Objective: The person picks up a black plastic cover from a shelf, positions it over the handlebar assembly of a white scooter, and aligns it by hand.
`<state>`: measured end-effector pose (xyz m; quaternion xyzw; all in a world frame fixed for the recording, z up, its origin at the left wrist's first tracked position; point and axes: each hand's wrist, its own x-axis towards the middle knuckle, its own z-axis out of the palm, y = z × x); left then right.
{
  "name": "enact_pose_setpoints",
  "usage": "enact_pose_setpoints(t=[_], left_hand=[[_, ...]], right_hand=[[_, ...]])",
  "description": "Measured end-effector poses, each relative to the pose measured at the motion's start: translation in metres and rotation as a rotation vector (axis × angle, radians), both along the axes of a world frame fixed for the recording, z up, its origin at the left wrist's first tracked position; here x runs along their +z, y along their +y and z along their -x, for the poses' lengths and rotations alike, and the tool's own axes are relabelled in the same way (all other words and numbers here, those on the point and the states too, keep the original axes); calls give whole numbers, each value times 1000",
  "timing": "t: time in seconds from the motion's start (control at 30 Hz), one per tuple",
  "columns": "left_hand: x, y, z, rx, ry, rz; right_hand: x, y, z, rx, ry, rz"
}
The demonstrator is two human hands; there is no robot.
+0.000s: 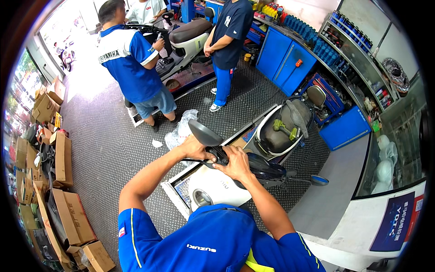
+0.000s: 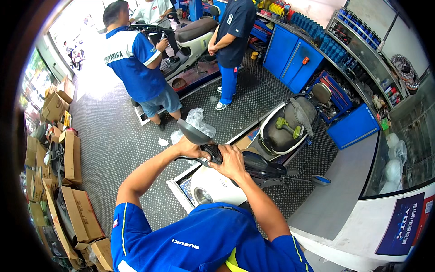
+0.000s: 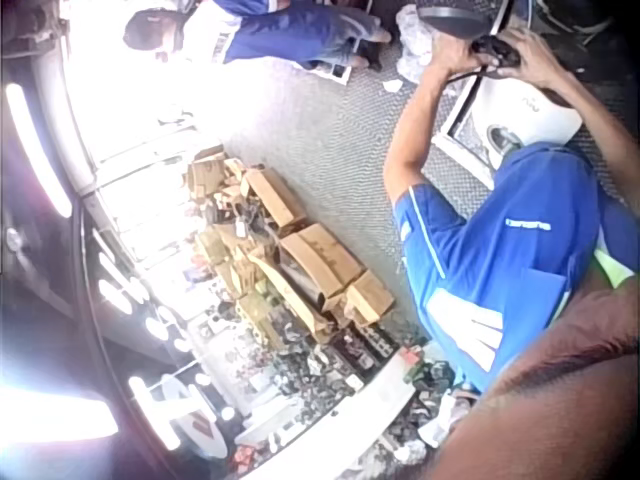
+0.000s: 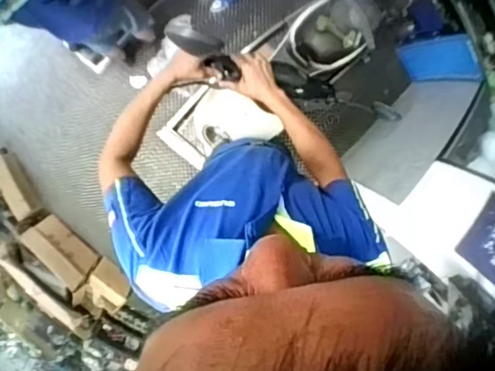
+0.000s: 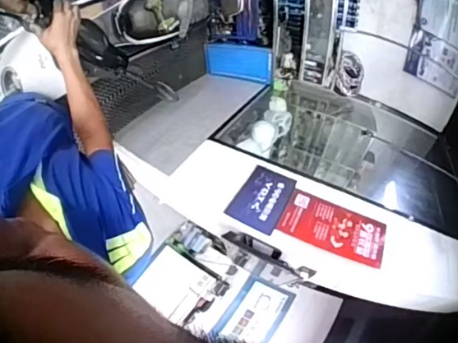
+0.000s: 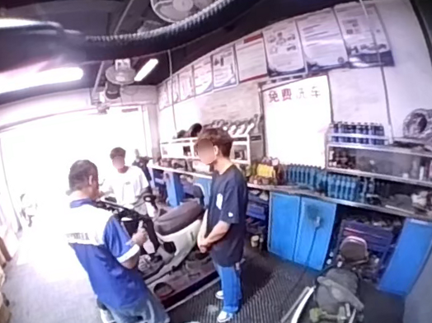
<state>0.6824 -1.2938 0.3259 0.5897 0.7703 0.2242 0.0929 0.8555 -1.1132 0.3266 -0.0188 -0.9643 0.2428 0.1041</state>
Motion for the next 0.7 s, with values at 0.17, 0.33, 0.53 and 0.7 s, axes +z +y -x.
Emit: enact_pose_setpoints(t=[0.17, 0.33, 0.53, 0.7], left_hand=[[6, 0, -5, 9, 37, 58], [7, 0, -11, -62, 57, 12], [1, -8, -14, -74, 28, -32], [3, -5, -18, -66, 37, -142]], right_hand=[[2, 0, 0, 13, -18, 12], [-2, -1, -1, 23, -47, 34], [0, 4, 8, 118, -62, 124], [-3, 8, 14, 133, -113, 142]])
